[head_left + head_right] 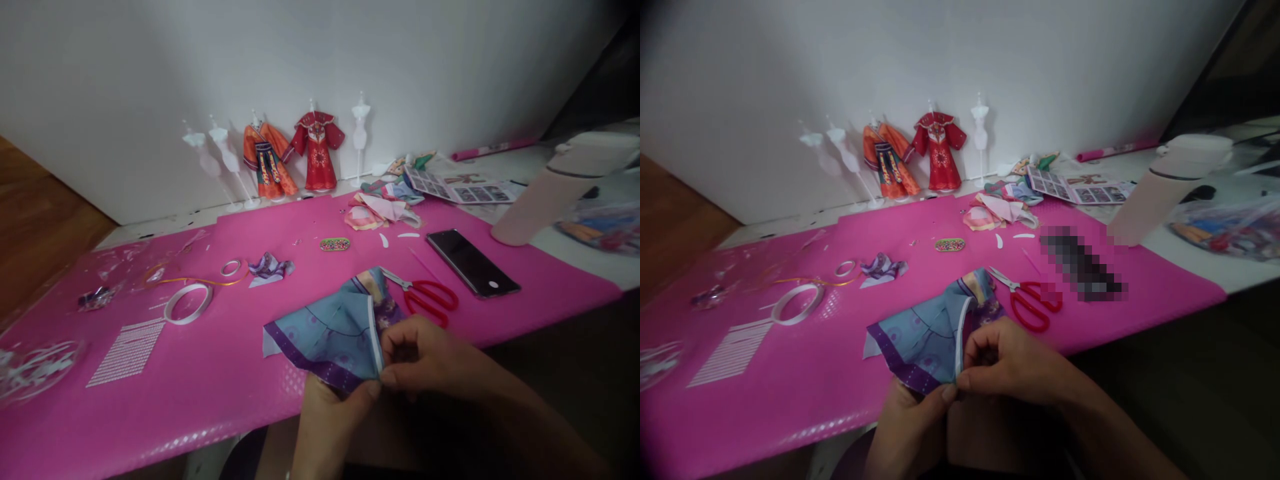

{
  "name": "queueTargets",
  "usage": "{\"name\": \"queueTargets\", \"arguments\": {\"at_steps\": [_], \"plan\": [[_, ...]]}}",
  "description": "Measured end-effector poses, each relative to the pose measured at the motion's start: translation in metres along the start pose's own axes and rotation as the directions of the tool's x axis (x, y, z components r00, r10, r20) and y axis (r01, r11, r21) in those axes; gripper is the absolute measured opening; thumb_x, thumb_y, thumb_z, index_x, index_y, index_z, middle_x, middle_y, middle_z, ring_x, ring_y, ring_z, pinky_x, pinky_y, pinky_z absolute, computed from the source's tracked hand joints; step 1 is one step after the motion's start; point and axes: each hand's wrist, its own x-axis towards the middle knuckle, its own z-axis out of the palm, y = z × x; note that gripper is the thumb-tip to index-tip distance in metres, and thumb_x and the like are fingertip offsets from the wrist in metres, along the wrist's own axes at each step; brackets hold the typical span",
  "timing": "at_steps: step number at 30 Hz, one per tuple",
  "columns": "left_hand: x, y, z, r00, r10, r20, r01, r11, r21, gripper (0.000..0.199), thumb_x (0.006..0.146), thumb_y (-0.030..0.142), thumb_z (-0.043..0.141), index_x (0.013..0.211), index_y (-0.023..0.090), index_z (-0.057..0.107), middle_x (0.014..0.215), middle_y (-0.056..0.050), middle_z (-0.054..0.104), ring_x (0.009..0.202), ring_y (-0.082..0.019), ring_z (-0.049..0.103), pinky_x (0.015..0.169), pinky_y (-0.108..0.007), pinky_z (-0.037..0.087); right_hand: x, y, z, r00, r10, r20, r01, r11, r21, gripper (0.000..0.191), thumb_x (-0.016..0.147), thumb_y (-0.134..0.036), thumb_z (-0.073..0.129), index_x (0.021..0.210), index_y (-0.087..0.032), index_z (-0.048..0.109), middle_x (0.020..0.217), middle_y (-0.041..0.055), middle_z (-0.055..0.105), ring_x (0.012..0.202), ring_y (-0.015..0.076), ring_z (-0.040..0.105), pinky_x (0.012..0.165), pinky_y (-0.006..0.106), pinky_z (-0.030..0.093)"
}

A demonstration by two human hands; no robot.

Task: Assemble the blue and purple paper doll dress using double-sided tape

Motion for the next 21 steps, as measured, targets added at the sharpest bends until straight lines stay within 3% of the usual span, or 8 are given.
{"name": "queueTargets", "arguments": {"at_steps": [7,9,11,13,16,18,21], "plan": [[0.0,0.004,0.005,0.998,0.035,-0.042,-0.035,0.999,0.013,0.039,0.063,0.033,0.083,0.098,0.016,0.074,0.096,-0.01,0.077,0.097,-0.031,0.069,0.091,-0.043,0.051,0.002,0.001,-0.001,1.0,0.029,0.0,-0.029,0.998,0.056,0.022,0.073,-0.035,0.075,0.073,-0.017,0.063,0.066,-0.0029,0.06,0.055,0.0086,0.052,0.05,0.02,0.043],[-0.001,0.007,0.007,0.994,0.062,-0.086,-0.06,0.998,0.024,0.039,0.063,0.036,0.083,0.096,0.016,0.074,0.096,-0.01,0.077,0.099,-0.032,0.068,0.092,-0.044,0.051,-0.001,-0.003,0.0,0.998,0.021,-0.065,-0.02,1.0,0.012,0.022,0.075,-0.036,0.073,0.073,-0.018,0.061,0.065,-0.0033,0.059,0.055,0.009,0.052,0.05,0.021,0.042],[-0.001,0.008,0.006,0.989,0.088,-0.119,-0.084,0.996,0.039,0.041,0.063,0.037,0.084,0.097,0.016,0.075,0.096,-0.01,0.077,0.101,-0.033,0.068,0.091,-0.044,0.052,-0.009,-0.01,0.003,0.977,-0.059,-0.207,0.029,0.989,-0.143,0.017,0.077,-0.03,0.071,0.072,-0.019,0.06,0.063,-0.0042,0.057,0.056,0.0098,0.051,0.049,0.021,0.039],[-0.001,0.007,0.005,0.988,0.077,-0.131,-0.07,0.996,0.057,0.039,0.062,0.036,0.084,0.095,0.016,0.075,0.093,-0.01,0.078,0.098,-0.033,0.069,0.089,-0.043,0.053,-0.018,-0.018,0.009,0.918,-0.236,-0.318,0.103,0.918,-0.383,0.01,0.077,-0.02,0.067,0.07,-0.021,0.06,0.063,-0.0042,0.057,0.057,0.0106,0.052,0.05,0.022,0.039],[-0.001,0.005,0.003,0.991,0.045,-0.129,-0.035,0.996,0.084,0.032,0.063,0.031,0.084,0.089,0.016,0.076,0.089,-0.009,0.078,0.092,-0.031,0.071,0.087,-0.041,0.054,-0.03,-0.025,0.022,0.849,-0.475,-0.231,0.215,0.711,-0.67,0.014,0.08,-0.012,0.059,0.074,-0.023,0.066,0.072,-0.0017,0.064,0.064,0.0123,0.058,0.056,0.024,0.043],[-0.001,0.005,0.003,0.991,0.042,-0.127,-0.029,0.994,0.101,0.032,0.063,0.03,0.084,0.091,0.016,0.075,0.096,-0.01,0.078,0.098,-0.031,0.069,0.087,-0.04,0.055,-0.035,-0.025,0.029,0.82,-0.547,-0.172,0.227,0.585,-0.779,0.019,0.083,-0.011,0.055,0.078,-0.024,0.069,0.078,-0.0002,0.067,0.068,0.014,0.061,0.059,0.026,0.045],[-0.001,0.006,0.004,0.993,0.027,-0.114,-0.011,0.991,0.136,0.033,0.064,0.031,0.083,0.094,0.016,0.075,0.103,-0.011,0.077,0.101,-0.032,0.068,0.078,-0.036,0.058,-0.037,-0.02,0.033,0.804,-0.574,-0.154,0.177,0.479,-0.86,0.024,0.085,-0.012,0.052,0.086,-0.024,0.073,0.08,0.0015,0.069,0.066,0.0159,0.062,0.057,0.028,0.045]]}}
